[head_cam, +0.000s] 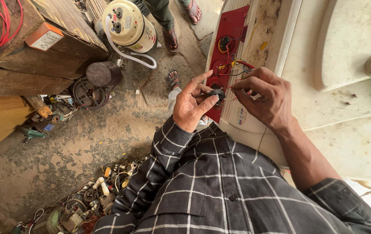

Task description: The person holds a small black electrical component and repeatedly connects and disconnects wires to its terminals. They manipulate the wires with both hands, occasionally using a tool to adjust connections on the component.

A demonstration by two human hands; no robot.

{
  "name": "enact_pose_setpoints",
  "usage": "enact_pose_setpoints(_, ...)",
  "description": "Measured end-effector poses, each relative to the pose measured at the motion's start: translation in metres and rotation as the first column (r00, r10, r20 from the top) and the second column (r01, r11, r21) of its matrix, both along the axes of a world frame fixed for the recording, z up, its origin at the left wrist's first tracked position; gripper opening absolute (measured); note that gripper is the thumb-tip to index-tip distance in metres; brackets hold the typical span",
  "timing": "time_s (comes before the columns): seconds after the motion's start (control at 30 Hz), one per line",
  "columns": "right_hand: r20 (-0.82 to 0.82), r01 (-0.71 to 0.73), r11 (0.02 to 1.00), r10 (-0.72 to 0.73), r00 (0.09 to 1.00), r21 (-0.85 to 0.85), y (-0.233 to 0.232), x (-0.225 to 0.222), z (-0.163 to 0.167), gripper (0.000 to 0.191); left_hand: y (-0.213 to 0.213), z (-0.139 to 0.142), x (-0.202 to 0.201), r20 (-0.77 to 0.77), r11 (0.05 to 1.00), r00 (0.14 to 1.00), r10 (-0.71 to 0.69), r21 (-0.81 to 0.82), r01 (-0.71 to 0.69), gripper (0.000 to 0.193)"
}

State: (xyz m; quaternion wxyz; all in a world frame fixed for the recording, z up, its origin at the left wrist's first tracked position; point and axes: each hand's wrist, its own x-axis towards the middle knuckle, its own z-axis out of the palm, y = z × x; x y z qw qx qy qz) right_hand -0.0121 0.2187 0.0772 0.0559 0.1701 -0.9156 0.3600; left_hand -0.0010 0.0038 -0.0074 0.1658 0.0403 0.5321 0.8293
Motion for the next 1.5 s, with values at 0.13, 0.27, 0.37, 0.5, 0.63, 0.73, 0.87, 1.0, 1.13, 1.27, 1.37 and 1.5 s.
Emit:
enact_pose_setpoints(0.13,-0.123,-0.019,0.998,0.027,0.992,0.068,-0.002,0.002,0.0,0.019,0.0,0.004,0.001,-0.015,0.999,1.0,-0.003,-0.039,0.003,0.065)
enact_pose_setpoints(0.27,-0.175,-0.014,0.988,0.041,0.984,0.152,-0.005,0.005,0.001,0.019,0.0,0.01,0.002,-0.017,0.999,1.0,-0.009,-0.052,0.008,0.068)
enact_pose_setpoints(0.37,-0.171,-0.05,0.988,0.075,0.983,0.147,-0.007,0.005,0.002,0.019,0.0,0.015,0.004,-0.03,0.997,1.0,-0.011,-0.08,0.009,0.069)
enact_pose_setpoints(0.5,-0.136,-0.067,0.99,0.084,0.987,0.122,-0.009,0.003,0.001,0.021,0.0,0.019,0.005,-0.056,0.992,0.998,-0.008,-0.123,0.001,0.069)
enact_pose_setpoints(0.63,-0.082,-0.086,0.993,0.093,0.992,0.077,-0.007,0.001,-0.001,0.02,0.002,0.018,0.006,-0.098,0.982,0.995,-0.003,-0.188,-0.015,0.072)
enact_pose_setpoints(0.73,-0.003,-0.102,0.995,0.102,0.995,0.014,-0.005,-0.002,-0.001,0.02,0.004,0.017,0.007,-0.154,0.977,0.988,-0.014,-0.214,-0.02,0.075)
enact_pose_setpoints(0.87,0.038,-0.175,0.984,0.175,0.984,-0.018,-0.004,-0.003,0.002,0.023,0.002,0.02,0.007,-0.262,0.961,0.965,-0.016,-0.269,-0.058,0.078)
enact_pose_setpoints(1.0,0.015,-0.257,0.966,0.257,0.966,0.005,-0.005,-0.004,0.004,0.024,0.0,0.025,0.007,-0.374,0.925,0.927,-0.035,-0.363,-0.112,0.084)
enact_pose_setpoints(1.13,-0.008,-0.251,0.966,0.252,0.968,0.062,-0.003,-0.006,0.006,0.025,0.002,0.029,0.007,-0.453,0.895,0.891,-0.038,-0.412,-0.172,0.089)
enact_pose_setpoints(1.27,0.002,-0.226,0.969,0.227,0.974,0.102,-0.003,-0.004,0.008,0.022,0.003,0.029,0.009,-0.528,0.853,0.848,-0.04,-0.46,-0.246,0.089)
enact_pose_setpoints(1.37,-0.02,-0.222,0.962,0.228,0.973,0.157,-0.003,-0.003,0.008,0.02,0.004,0.027,0.011,-0.606,0.785,0.793,-0.067,-0.522,-0.333,0.09)
enact_pose_setpoints(1.5,-0.063,-0.221,0.952,0.239,0.969,0.213,-0.004,0.0,0.008,0.019,0.005,0.026,0.013,-0.659,0.733,0.746,-0.095,-0.554,-0.395,0.086)
